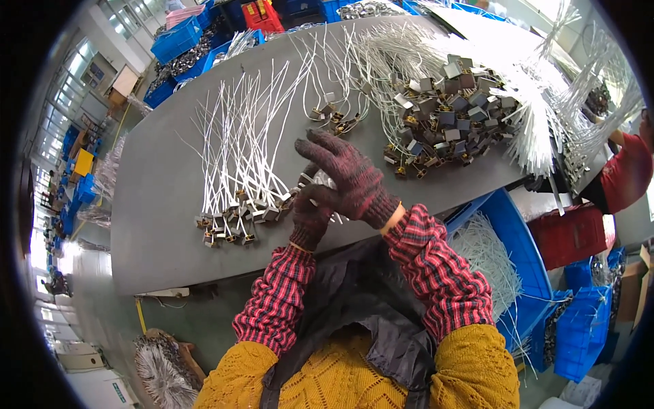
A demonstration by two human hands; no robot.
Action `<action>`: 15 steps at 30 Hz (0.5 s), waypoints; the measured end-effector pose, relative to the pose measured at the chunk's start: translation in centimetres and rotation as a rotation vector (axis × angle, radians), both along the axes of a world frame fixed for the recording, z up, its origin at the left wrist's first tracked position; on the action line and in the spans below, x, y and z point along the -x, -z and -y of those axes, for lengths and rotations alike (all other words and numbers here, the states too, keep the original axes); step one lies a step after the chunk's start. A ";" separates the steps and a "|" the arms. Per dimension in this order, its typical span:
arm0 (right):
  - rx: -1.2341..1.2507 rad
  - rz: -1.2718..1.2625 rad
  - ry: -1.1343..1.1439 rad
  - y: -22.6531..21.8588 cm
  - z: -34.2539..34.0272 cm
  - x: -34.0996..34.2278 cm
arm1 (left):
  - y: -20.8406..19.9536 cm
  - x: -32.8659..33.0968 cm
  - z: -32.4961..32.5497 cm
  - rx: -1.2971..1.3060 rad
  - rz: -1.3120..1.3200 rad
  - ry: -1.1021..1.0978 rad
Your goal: The person assembles wiring harnesses by hand, attaching bundles of wires to metal components at a workbench.
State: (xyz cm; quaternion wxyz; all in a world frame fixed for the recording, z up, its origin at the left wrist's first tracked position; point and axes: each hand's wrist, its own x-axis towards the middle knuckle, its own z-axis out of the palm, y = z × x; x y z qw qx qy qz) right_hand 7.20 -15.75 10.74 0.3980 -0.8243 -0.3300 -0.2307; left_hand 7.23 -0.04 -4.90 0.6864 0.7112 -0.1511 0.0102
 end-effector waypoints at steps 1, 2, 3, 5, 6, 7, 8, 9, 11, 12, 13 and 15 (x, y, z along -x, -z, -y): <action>0.004 0.077 -0.016 -0.1 -0.5 0.2 | 0.2 0.3 -0.4 -0.198 0.066 -0.033; -0.006 0.079 -0.045 -0.5 -1.3 0.4 | 0.8 0.5 -0.7 -0.208 0.065 -0.061; 0.131 0.175 -0.049 -1.2 -2.0 0.6 | 1.9 0.5 -0.6 -0.055 0.085 -0.053; 0.319 0.272 -0.056 -0.6 -1.4 -0.2 | 1.6 0.0 0.3 -0.326 0.444 -0.183; 0.320 0.277 -0.074 0.7 -0.8 -0.6 | 1.2 0.0 0.3 -0.327 0.443 -0.201; 0.335 0.125 -0.112 2.1 -0.3 -0.8 | 0.9 0.0 0.3 -0.428 0.341 -0.184; 0.353 -0.026 -0.150 2.8 -0.2 -0.7 | 0.8 0.0 0.2 -0.526 0.237 -0.167; 0.280 -0.048 -0.190 1.1 -1.0 0.0 | 1.0 0.0 0.0 -0.520 0.235 -0.180; 0.194 0.092 -0.073 0.1 -2.0 1.4 | 1.7 0.4 -0.1 -0.346 0.277 -0.232; 0.100 0.231 0.053 0.0 -2.3 1.9 | 2.0 0.4 -0.1 -0.339 0.272 -0.225; 0.106 0.224 0.061 0.7 -2.4 1.8 | 2.4 0.3 -0.1 -0.041 0.127 -0.128; 0.419 0.193 -0.049 2.2 -2.5 1.1 | 4.2 0.3 -0.5 0.718 -0.332 0.070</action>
